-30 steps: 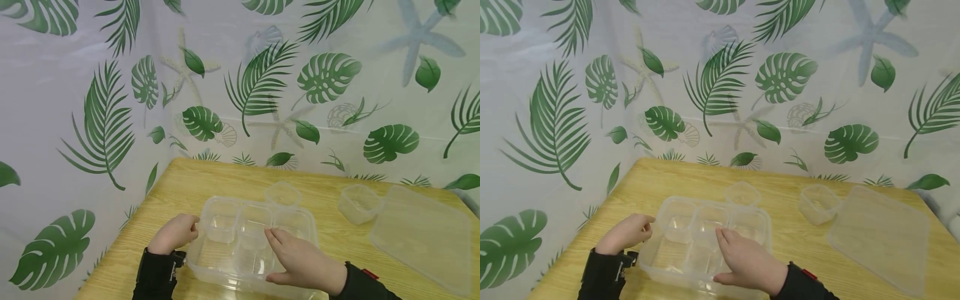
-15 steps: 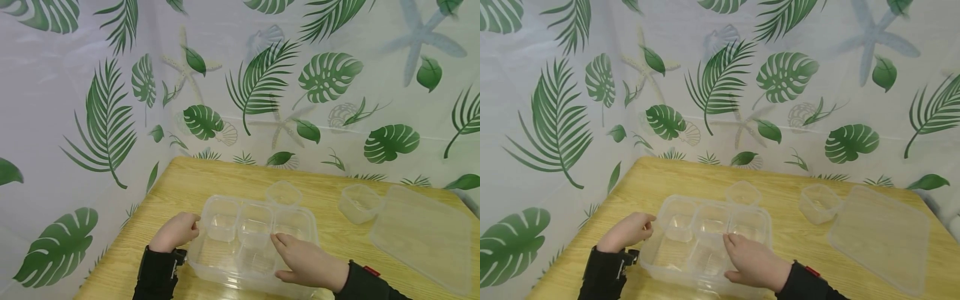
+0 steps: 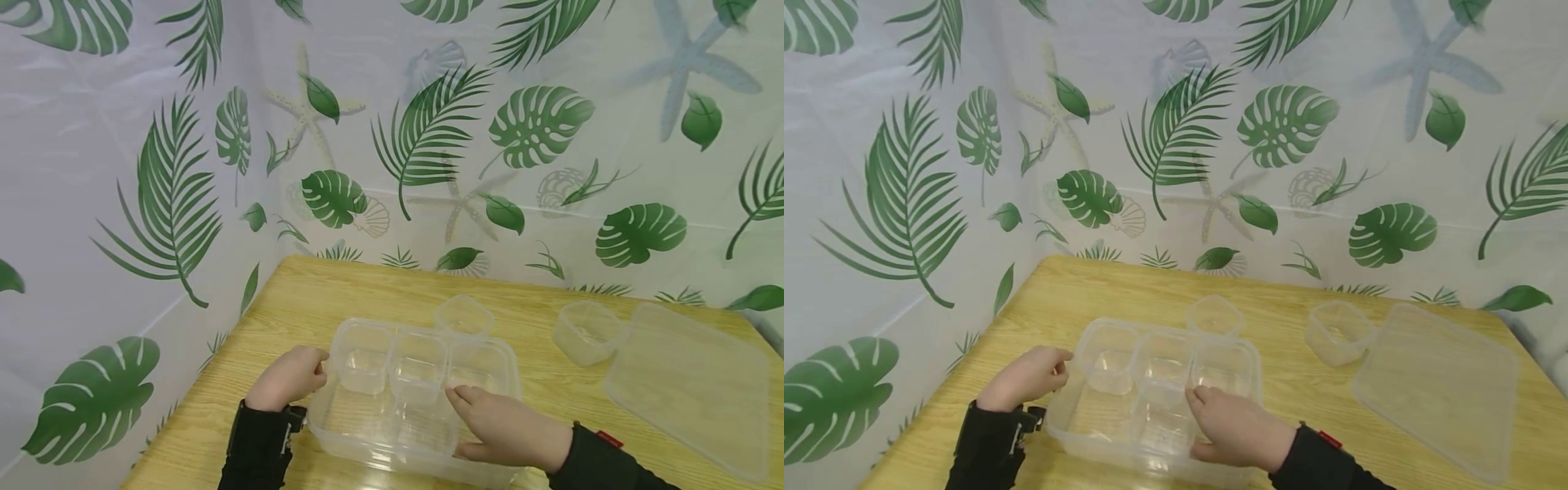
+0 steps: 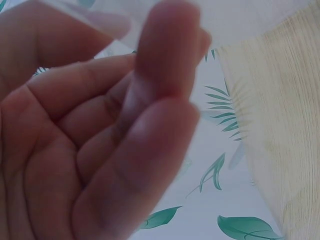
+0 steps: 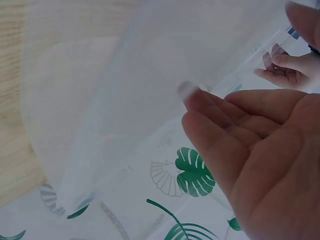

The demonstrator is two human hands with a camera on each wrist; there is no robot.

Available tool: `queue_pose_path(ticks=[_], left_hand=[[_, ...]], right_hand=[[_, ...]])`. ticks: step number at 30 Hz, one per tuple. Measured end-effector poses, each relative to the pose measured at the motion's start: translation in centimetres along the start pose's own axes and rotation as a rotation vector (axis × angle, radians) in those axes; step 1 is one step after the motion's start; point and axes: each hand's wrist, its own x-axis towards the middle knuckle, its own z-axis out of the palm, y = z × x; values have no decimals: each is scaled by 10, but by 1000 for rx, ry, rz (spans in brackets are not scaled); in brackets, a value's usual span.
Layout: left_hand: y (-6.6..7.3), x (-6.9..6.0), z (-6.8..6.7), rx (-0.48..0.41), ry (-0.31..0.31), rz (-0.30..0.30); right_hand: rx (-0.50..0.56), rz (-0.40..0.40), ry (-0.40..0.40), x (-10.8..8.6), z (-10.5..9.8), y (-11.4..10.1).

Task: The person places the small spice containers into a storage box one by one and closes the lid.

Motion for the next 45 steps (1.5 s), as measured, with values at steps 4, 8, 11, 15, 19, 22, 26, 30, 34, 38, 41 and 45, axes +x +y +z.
queue_pose_path(ticks=[4, 8, 11, 15, 19, 22, 26, 30, 34, 38, 41, 45], left_hand=[[0, 0, 0, 8, 4, 6], [0, 1, 1, 15, 7, 7], [-1, 1, 1, 14, 8, 8], [-1, 1, 1, 13, 6, 9], [-1, 1, 1, 15, 2, 5], [-1, 1, 1, 17, -1, 1], [-1, 1, 1, 20, -6, 1], [-2, 1, 1, 21, -8, 6], [-2, 1, 1, 22, -10, 6], [-1, 0, 2, 21, -10, 11], [0, 0, 1, 21, -13, 10], [0, -1, 1, 18, -13, 7]], right_hand=[[-23, -12, 6, -2, -1, -1], [-29, -15, -4, -1, -4, -1], [-16, -13, -25, 1, -6, -2], [-52, -26, -47, 6, -9, -4], [-143, -65, -34, 13, -12, -7], [-210, -102, -11, 18, -13, -9], [-250, -127, 3, 26, -13, -11], [-261, -127, 3, 32, -13, -14], [-274, -136, 13, 38, -13, -17], [-280, -147, 27, 43, -12, -20], [-276, -149, 35, 46, -11, -21], [-283, -154, 47, 50, -10, -23]])
